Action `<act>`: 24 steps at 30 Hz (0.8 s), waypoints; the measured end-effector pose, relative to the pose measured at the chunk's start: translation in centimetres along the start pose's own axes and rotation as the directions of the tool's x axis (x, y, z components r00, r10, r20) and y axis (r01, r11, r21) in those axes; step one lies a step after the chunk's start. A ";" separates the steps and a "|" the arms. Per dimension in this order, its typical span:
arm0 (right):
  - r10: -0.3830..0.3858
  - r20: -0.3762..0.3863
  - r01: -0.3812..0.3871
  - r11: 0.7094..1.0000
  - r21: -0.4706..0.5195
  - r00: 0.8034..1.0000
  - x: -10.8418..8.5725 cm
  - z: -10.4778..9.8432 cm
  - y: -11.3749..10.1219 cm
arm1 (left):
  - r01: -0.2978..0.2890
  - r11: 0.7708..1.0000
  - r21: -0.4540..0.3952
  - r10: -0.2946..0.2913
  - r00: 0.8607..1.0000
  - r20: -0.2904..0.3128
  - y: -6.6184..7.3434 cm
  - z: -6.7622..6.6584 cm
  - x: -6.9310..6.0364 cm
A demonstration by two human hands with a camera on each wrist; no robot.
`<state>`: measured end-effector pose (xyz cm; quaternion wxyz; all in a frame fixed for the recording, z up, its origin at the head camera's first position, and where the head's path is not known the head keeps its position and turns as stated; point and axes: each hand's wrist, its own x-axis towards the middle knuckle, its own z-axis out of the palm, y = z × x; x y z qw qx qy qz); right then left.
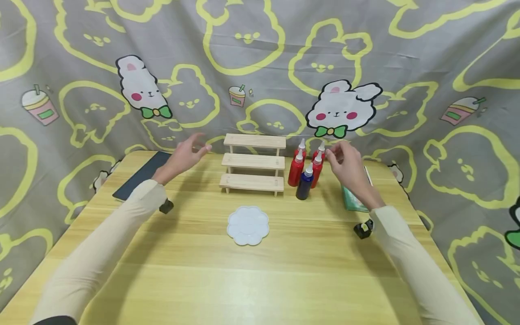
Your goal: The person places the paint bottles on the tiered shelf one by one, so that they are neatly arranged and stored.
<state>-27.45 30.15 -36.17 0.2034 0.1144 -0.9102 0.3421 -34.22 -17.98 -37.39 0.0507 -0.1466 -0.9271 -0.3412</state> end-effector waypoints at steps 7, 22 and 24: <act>0.009 0.119 -0.031 0.982 0.185 0.993 -1.4 0.7 -0.5 | 0.108 0.922 -0.371 -0.064 0.990 0.128 0.0 2.6 -0.3; 0.047 0.230 -0.078 0.989 0.127 0.972 -3.7 4.7 -0.4 | 0.269 0.821 -0.503 -0.218 0.963 0.159 1.4 5.7 0.2; 0.092 0.207 -0.122 0.983 0.138 0.974 -4.0 5.4 -0.4 | 0.307 0.791 -0.529 -0.253 0.952 0.174 1.5 5.7 0.4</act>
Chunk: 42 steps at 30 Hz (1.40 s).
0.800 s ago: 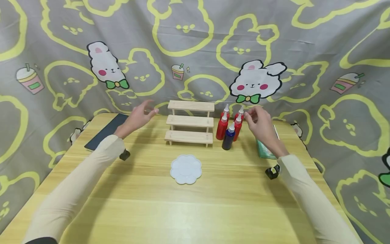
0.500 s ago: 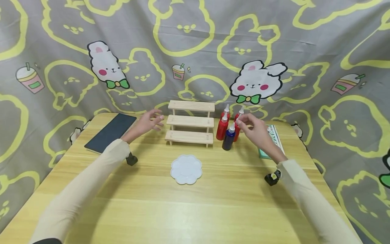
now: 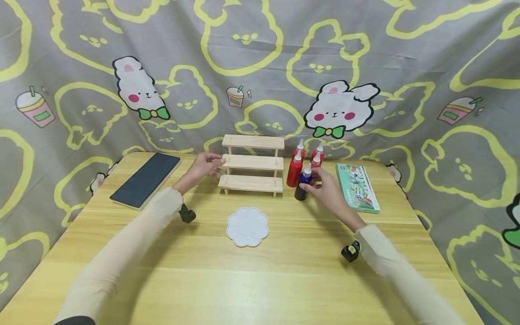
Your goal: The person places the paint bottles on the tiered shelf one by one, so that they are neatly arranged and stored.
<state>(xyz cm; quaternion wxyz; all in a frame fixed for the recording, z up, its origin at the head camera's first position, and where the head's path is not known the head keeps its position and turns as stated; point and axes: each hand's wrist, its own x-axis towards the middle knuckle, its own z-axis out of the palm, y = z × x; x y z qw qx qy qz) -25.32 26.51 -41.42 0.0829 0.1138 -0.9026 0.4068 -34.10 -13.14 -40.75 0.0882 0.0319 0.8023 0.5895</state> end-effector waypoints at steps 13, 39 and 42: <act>0.080 -0.201 -0.043 0.983 0.181 0.976 -1.1 2.0 -0.3 | 0.071 0.986 -0.148 -0.065 0.997 0.044 0.5 -0.5 0.2; 0.085 -0.136 -0.025 0.919 0.393 0.987 4.6 -0.4 -8.6 | 0.183 0.972 -0.148 -0.170 0.980 0.100 1.7 -1.7 1.4; 0.101 -0.154 -0.032 0.917 0.399 0.983 5.4 0.3 -9.1 | 0.179 0.973 -0.144 -0.165 0.981 0.106 1.7 -1.4 1.5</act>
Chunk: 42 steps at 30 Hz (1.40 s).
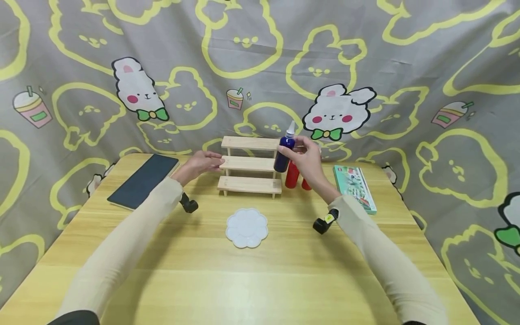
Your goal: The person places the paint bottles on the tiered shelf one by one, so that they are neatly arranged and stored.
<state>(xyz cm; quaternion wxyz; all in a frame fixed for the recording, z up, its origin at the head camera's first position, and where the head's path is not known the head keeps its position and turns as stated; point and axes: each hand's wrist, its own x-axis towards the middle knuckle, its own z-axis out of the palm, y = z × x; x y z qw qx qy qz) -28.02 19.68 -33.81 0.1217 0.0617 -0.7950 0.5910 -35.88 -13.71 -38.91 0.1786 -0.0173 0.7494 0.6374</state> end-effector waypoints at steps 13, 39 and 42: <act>0.094 -0.031 -0.089 0.988 0.129 0.995 2.8 4.3 0.5 | -0.044 0.999 0.009 0.044 0.999 -0.017 -0.2 0.5 0.2; -0.024 -0.024 0.027 0.994 0.107 0.999 4.8 13.4 1.5 | -0.067 0.998 0.017 0.068 0.996 -0.060 -0.2 1.0 -0.1; -0.042 -0.023 0.044 0.994 0.103 0.999 4.8 14.0 1.4 | -0.068 0.997 0.022 0.069 0.996 -0.058 -0.3 1.1 0.0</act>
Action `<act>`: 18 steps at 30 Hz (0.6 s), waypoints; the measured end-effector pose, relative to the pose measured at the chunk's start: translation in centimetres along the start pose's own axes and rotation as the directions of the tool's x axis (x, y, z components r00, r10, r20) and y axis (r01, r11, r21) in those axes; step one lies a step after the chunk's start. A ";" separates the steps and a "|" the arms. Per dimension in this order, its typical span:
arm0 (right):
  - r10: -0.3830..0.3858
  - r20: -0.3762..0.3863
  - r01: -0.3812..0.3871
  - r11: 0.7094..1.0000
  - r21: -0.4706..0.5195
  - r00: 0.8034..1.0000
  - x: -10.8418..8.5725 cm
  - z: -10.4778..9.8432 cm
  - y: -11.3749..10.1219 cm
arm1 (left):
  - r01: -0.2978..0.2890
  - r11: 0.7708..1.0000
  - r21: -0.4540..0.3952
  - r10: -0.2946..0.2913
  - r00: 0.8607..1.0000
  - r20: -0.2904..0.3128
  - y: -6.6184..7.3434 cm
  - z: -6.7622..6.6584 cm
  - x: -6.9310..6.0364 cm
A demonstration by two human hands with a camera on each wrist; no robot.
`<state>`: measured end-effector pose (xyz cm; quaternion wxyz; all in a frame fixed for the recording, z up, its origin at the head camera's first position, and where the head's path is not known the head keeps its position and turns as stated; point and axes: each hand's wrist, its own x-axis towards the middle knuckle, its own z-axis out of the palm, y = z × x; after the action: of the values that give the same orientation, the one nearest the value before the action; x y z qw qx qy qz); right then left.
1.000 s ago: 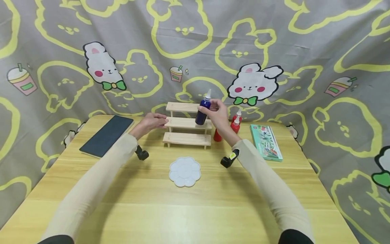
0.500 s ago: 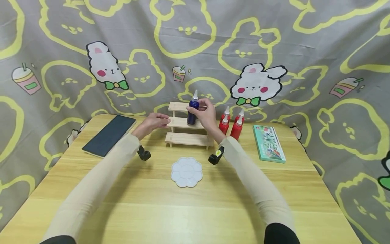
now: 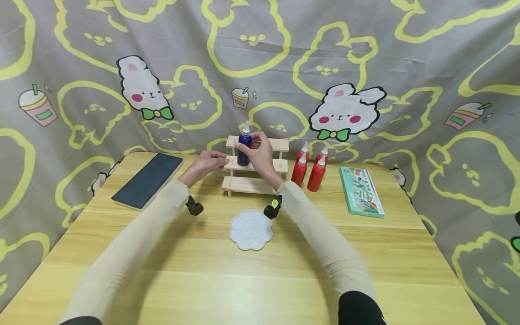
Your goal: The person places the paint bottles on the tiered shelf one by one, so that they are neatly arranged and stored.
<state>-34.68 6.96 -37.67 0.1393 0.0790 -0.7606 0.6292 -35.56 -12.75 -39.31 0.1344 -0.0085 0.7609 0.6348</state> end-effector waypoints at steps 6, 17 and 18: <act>-0.025 0.109 0.033 0.997 -0.070 0.994 0.1 0.2 -0.3 | 0.006 1.000 0.001 -0.006 1.000 -0.023 0.1 -0.2 -0.3; 0.002 0.351 0.082 0.971 -0.223 0.936 0.8 -2.1 -1.0 | -0.007 1.000 -0.002 0.007 1.000 -0.026 0.1 0.3 -0.2; 0.003 0.337 0.075 0.973 -0.219 0.942 0.8 -2.0 -1.0 | -0.009 1.000 0.001 0.009 1.000 -0.027 0.0 0.2 -0.3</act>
<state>-34.90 8.76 -36.16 0.0278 0.1821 -0.8389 0.5121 -35.27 -12.54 -39.28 0.1212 -0.0136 0.7628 0.6350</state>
